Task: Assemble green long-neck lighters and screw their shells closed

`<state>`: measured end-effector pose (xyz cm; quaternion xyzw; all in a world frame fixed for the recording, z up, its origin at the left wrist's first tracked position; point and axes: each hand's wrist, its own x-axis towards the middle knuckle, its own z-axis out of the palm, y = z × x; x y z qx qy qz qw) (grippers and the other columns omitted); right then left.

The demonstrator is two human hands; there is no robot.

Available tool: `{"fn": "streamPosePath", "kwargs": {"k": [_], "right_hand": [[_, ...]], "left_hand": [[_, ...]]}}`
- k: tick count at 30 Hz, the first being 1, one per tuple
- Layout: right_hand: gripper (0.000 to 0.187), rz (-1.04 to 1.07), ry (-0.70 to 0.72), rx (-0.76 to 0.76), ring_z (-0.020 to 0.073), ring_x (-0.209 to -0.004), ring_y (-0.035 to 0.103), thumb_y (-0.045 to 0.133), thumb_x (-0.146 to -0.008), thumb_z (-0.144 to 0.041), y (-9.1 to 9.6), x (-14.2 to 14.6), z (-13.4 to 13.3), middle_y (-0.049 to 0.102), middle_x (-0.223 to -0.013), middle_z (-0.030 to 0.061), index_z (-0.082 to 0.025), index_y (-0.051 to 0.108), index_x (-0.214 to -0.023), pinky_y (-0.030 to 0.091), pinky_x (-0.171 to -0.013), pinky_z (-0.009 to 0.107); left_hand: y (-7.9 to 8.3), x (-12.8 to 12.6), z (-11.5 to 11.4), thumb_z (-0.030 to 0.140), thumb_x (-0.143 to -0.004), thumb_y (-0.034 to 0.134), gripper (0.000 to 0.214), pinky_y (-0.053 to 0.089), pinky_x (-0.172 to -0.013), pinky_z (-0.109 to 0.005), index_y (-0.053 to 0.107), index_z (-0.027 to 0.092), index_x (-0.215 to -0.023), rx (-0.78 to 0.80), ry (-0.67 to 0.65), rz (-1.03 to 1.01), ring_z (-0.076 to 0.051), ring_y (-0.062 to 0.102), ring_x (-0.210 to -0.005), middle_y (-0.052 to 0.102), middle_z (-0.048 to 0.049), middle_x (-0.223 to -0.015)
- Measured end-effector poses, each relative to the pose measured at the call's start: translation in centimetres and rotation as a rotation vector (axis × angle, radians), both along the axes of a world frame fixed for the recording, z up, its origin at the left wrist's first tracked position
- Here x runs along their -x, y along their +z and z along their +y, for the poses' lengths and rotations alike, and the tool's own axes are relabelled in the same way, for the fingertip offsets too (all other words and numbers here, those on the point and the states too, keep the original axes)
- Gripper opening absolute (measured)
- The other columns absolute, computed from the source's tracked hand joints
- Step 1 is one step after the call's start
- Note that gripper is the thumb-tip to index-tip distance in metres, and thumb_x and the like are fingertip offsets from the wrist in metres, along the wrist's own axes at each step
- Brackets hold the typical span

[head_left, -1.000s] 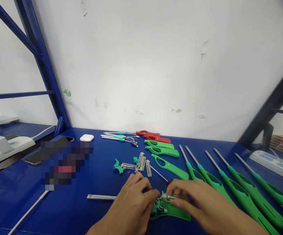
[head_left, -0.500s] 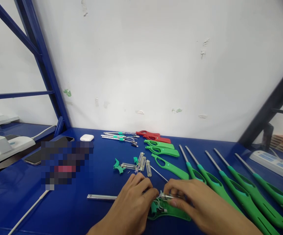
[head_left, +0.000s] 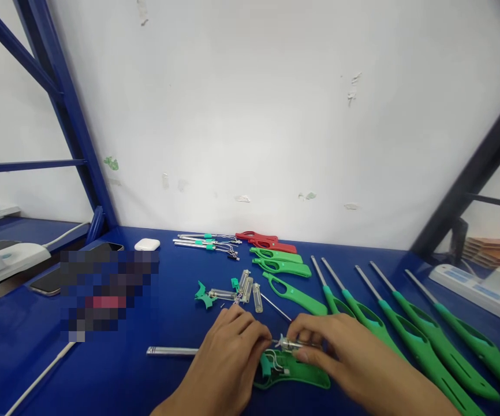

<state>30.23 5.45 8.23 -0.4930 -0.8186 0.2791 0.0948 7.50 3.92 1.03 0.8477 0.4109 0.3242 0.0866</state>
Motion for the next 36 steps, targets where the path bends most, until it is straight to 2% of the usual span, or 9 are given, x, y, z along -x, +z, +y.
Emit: {"fn": "streamPosePath", "kwargs": {"k": [7,16,32,36], "right_hand": [[0.013,-0.006,0.050,0.004,0.0201,-0.085,0.068,0.061,-0.101,-0.025,-0.20,0.31,0.24,0.078,-0.093,-0.0038,-0.030,0.071,-0.095,0.045,-0.075,0.026],[0.013,0.015,0.038,0.005,0.0200,-0.088,0.068,0.062,-0.102,-0.025,-0.34,-0.10,0.36,0.077,-0.094,-0.0053,-0.031,0.071,-0.096,0.045,-0.076,0.025],[0.014,-0.006,0.031,-0.008,0.0185,-0.076,0.067,0.064,-0.098,-0.021,0.00,0.71,0.06,0.077,-0.082,-0.0056,-0.031,0.072,-0.093,0.042,-0.067,0.025],[0.015,0.007,0.019,0.002,0.0187,-0.078,0.068,0.063,-0.099,-0.022,0.01,0.58,0.04,0.078,-0.085,-0.0052,-0.031,0.074,-0.094,0.042,-0.067,0.025]], "left_hand": [[0.03,0.00,0.11,0.001,-0.103,0.050,0.024,0.047,-0.083,-0.038,0.065,0.019,-0.100,-0.009,-0.001,0.034,-0.024,0.059,-0.090,0.069,-0.0039,-0.096],[0.03,-0.01,0.09,0.002,-0.104,0.049,0.023,0.046,-0.083,-0.038,0.063,0.020,-0.100,0.006,-0.007,0.054,-0.023,0.060,-0.090,0.069,-0.0034,-0.097],[-0.36,0.07,0.22,0.003,-0.105,0.045,0.024,0.045,-0.080,-0.038,0.062,0.019,-0.101,-0.039,-0.018,0.041,-0.024,0.058,-0.088,0.067,-0.0053,-0.095],[-0.26,0.06,0.07,0.003,-0.105,0.046,0.024,0.045,-0.081,-0.038,0.063,0.020,-0.102,-0.026,-0.019,0.018,-0.024,0.059,-0.088,0.068,-0.0042,-0.096]]}}
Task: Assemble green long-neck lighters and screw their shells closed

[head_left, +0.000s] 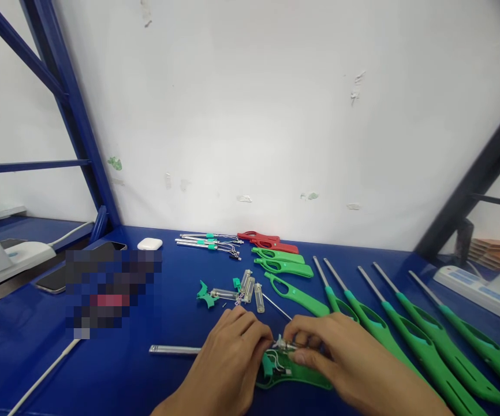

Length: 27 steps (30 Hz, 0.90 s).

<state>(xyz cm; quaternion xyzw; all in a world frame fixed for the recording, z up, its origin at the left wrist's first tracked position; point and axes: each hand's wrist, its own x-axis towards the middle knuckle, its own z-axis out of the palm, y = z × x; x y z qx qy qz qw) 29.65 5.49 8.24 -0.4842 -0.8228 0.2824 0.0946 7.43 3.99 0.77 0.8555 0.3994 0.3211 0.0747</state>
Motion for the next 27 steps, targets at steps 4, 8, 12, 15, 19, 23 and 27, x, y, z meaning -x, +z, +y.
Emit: {"fn": "streamPosePath", "kwargs": {"k": [4,8,12,15,19,23,27], "right_hand": [[0.016,0.012,-0.020,0.000,0.0196,-0.086,0.070,0.063,-0.101,-0.026,0.10,-0.36,0.05,0.080,-0.092,-0.0056,-0.033,0.076,-0.095,0.044,-0.073,0.025],[0.013,-0.012,-0.012,0.005,0.0203,-0.088,0.070,0.064,-0.102,-0.029,0.14,-0.52,0.03,0.080,-0.092,-0.0060,-0.034,0.076,-0.099,0.044,-0.076,0.026],[0.015,-0.021,-0.008,0.010,0.0208,-0.091,0.070,0.062,-0.102,-0.030,0.18,-0.68,0.04,0.080,-0.095,-0.0060,-0.035,0.077,-0.100,0.045,-0.079,0.026],[0.016,0.004,-0.004,0.017,0.0207,-0.090,0.070,0.061,-0.103,-0.032,0.14,-0.87,0.16,0.080,-0.095,-0.0055,-0.035,0.077,-0.102,0.046,-0.079,0.026],[0.017,-0.011,-0.005,0.024,0.0209,-0.088,0.070,0.062,-0.103,-0.035,0.08,-0.91,0.23,0.079,-0.093,-0.0056,-0.035,0.078,-0.100,0.045,-0.078,0.026],[0.017,-0.011,0.010,0.014,0.0204,-0.089,0.070,0.061,-0.104,-0.033,0.14,-0.66,0.14,0.080,-0.096,-0.0069,-0.035,0.077,-0.099,0.045,-0.078,0.026],[0.016,-0.005,0.015,0.016,0.0200,-0.091,0.069,0.062,-0.103,-0.031,0.21,-0.50,0.06,0.080,-0.096,-0.0076,-0.035,0.076,-0.099,0.045,-0.078,0.025]], "left_hand": [[-0.07,-0.26,-0.27,0.008,-0.106,0.051,0.019,0.044,-0.088,-0.039,0.063,0.023,-0.103,0.053,0.002,-0.100,-0.022,0.060,-0.090,0.070,-0.0009,-0.098],[-0.41,-0.48,-0.24,0.010,-0.104,0.059,0.016,0.042,-0.087,-0.037,0.062,0.023,-0.097,0.103,0.001,-0.183,-0.022,0.059,-0.090,0.070,0.0009,-0.094],[-0.46,-0.45,-0.11,0.007,-0.103,0.060,0.017,0.041,-0.085,-0.036,0.063,0.023,-0.098,0.106,-0.008,-0.181,-0.021,0.059,-0.090,0.070,0.0013,-0.095],[-0.20,-0.33,-0.12,0.006,-0.104,0.057,0.020,0.041,-0.087,-0.037,0.065,0.024,-0.104,0.107,-0.015,-0.158,-0.022,0.059,-0.093,0.070,0.0007,-0.099],[0.07,-0.17,-0.16,0.005,-0.105,0.057,0.021,0.042,-0.087,-0.037,0.067,0.024,-0.105,0.111,0.001,-0.131,-0.022,0.060,-0.093,0.070,0.0005,-0.098],[0.16,-0.14,-0.11,0.004,-0.105,0.055,0.022,0.044,-0.086,-0.037,0.067,0.023,-0.105,0.092,-0.007,-0.097,-0.022,0.060,-0.092,0.070,-0.0007,-0.098],[0.26,-0.26,-0.08,0.004,-0.106,0.053,0.022,0.045,-0.085,-0.037,0.067,0.021,-0.103,0.081,-0.010,-0.072,-0.022,0.060,-0.091,0.069,-0.0020,-0.096]]}}
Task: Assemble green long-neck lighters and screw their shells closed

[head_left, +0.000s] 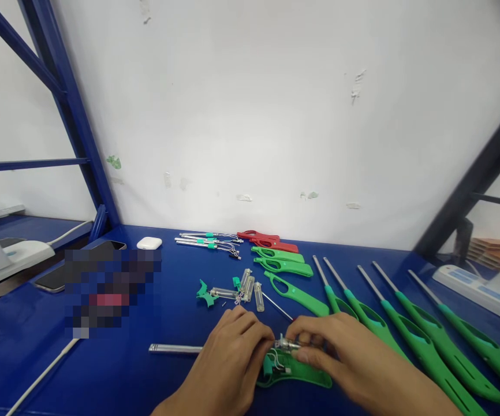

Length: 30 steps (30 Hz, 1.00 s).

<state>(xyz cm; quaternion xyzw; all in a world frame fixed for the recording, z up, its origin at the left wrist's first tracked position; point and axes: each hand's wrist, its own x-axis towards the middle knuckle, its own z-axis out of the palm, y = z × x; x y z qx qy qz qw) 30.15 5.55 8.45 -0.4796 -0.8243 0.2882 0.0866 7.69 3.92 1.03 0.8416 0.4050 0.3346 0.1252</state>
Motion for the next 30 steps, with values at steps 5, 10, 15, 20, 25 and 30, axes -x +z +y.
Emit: {"fn": "streamPosePath", "kwargs": {"k": [5,10,15,20,25,30], "right_hand": [[0.016,0.005,-0.016,0.007,0.0206,-0.095,0.069,0.062,-0.103,-0.032,-0.19,-0.12,0.01,0.080,-0.099,-0.0072,-0.035,0.077,-0.099,0.045,-0.079,0.025],[0.015,-0.004,-0.032,0.009,0.0214,-0.090,0.070,0.063,-0.102,-0.035,-0.35,-0.30,0.20,0.080,-0.095,-0.0060,-0.037,0.078,-0.101,0.046,-0.078,0.027],[0.018,-0.008,-0.027,0.015,0.0215,-0.086,0.070,0.061,-0.103,-0.040,-0.27,-0.41,0.33,0.080,-0.093,-0.0050,-0.037,0.079,-0.102,0.046,-0.077,0.027],[0.017,-0.017,-0.036,0.010,0.0224,-0.092,0.070,0.062,-0.103,-0.040,-0.44,-0.53,0.25,0.080,-0.097,-0.0053,-0.038,0.079,-0.103,0.046,-0.080,0.027],[0.016,-0.024,-0.044,0.013,0.0224,-0.093,0.070,0.063,-0.103,-0.038,-0.37,-0.50,0.10,0.080,-0.097,-0.0059,-0.038,0.078,-0.101,0.045,-0.079,0.027],[0.016,-0.004,-0.040,0.006,0.0211,-0.092,0.069,0.062,-0.103,-0.036,-0.22,-0.34,0.14,0.080,-0.098,-0.0061,-0.036,0.078,-0.101,0.045,-0.078,0.026]], "left_hand": [[-0.07,-0.01,-0.05,0.004,-0.106,0.052,0.023,0.045,-0.084,-0.038,0.067,0.020,-0.103,-0.008,0.000,0.014,-0.023,0.059,-0.090,0.068,-0.0026,-0.095],[-0.15,0.10,0.11,0.005,-0.106,0.054,0.022,0.045,-0.085,-0.038,0.068,0.021,-0.105,-0.005,0.008,0.013,-0.023,0.060,-0.092,0.069,-0.0023,-0.097],[-0.13,0.10,0.11,0.005,-0.105,0.056,0.022,0.045,-0.086,-0.038,0.069,0.023,-0.105,0.015,0.017,0.012,-0.023,0.060,-0.093,0.069,-0.0009,-0.097],[-0.15,0.09,0.02,0.006,-0.106,0.056,0.021,0.045,-0.087,-0.039,0.069,0.023,-0.106,0.021,0.018,0.022,-0.023,0.060,-0.093,0.070,-0.0013,-0.098],[-0.18,0.09,0.06,0.006,-0.105,0.056,0.021,0.045,-0.085,-0.039,0.069,0.022,-0.106,0.017,0.022,0.030,-0.024,0.060,-0.092,0.070,-0.0020,-0.098],[-0.25,0.10,0.00,0.007,-0.106,0.055,0.021,0.045,-0.085,-0.039,0.069,0.023,-0.106,0.014,0.020,0.027,-0.024,0.060,-0.093,0.069,-0.0021,-0.098]]}}
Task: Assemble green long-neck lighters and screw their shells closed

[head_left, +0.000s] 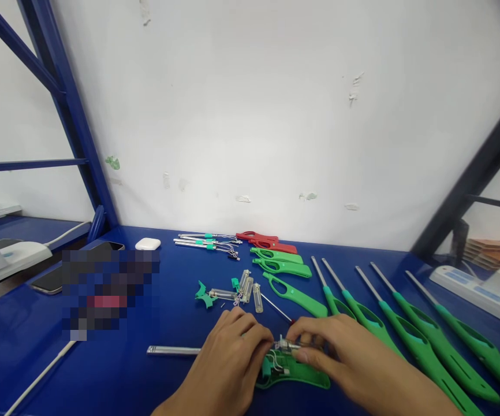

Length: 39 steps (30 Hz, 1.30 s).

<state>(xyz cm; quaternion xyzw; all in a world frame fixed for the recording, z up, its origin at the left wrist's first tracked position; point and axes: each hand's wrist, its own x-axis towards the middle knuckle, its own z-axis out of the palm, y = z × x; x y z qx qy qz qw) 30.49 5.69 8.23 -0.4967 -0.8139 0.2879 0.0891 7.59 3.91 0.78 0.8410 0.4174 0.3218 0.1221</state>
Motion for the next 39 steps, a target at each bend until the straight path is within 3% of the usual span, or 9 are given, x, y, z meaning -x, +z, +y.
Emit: {"fn": "streamPosePath", "kwargs": {"k": [10,33,39], "right_hand": [[0.014,-0.034,-0.048,0.046,0.0209,-0.082,0.068,0.075,-0.089,-0.026,0.52,0.29,-0.13,0.079,-0.088,-0.0055,-0.036,0.080,-0.099,0.042,-0.071,0.027],[0.013,-0.038,-0.018,0.015,0.0211,-0.084,0.068,0.073,-0.094,-0.026,0.22,0.10,-0.07,0.079,-0.090,-0.0055,-0.035,0.079,-0.102,0.040,-0.070,0.027],[0.016,-0.022,-0.054,-0.025,0.0207,-0.091,0.069,0.075,-0.095,-0.026,0.69,0.02,-0.53,0.080,-0.097,-0.0051,-0.035,0.079,-0.106,0.041,-0.076,0.027]], "left_hand": [[0.03,-0.06,0.04,0.005,-0.105,0.054,0.023,0.046,-0.085,-0.038,0.069,0.022,-0.105,-0.006,0.007,0.012,-0.023,0.061,-0.092,0.069,-0.0020,-0.096],[0.16,-0.05,0.01,0.007,-0.106,0.052,0.023,0.048,-0.085,-0.039,0.070,0.022,-0.106,-0.014,0.015,0.041,-0.025,0.061,-0.093,0.069,-0.0033,-0.097],[-0.09,0.15,0.32,0.006,-0.105,0.051,0.025,0.051,-0.085,-0.038,0.069,0.024,-0.108,-0.099,-0.012,0.030,-0.024,0.064,-0.091,0.070,-0.0020,-0.096]]}}
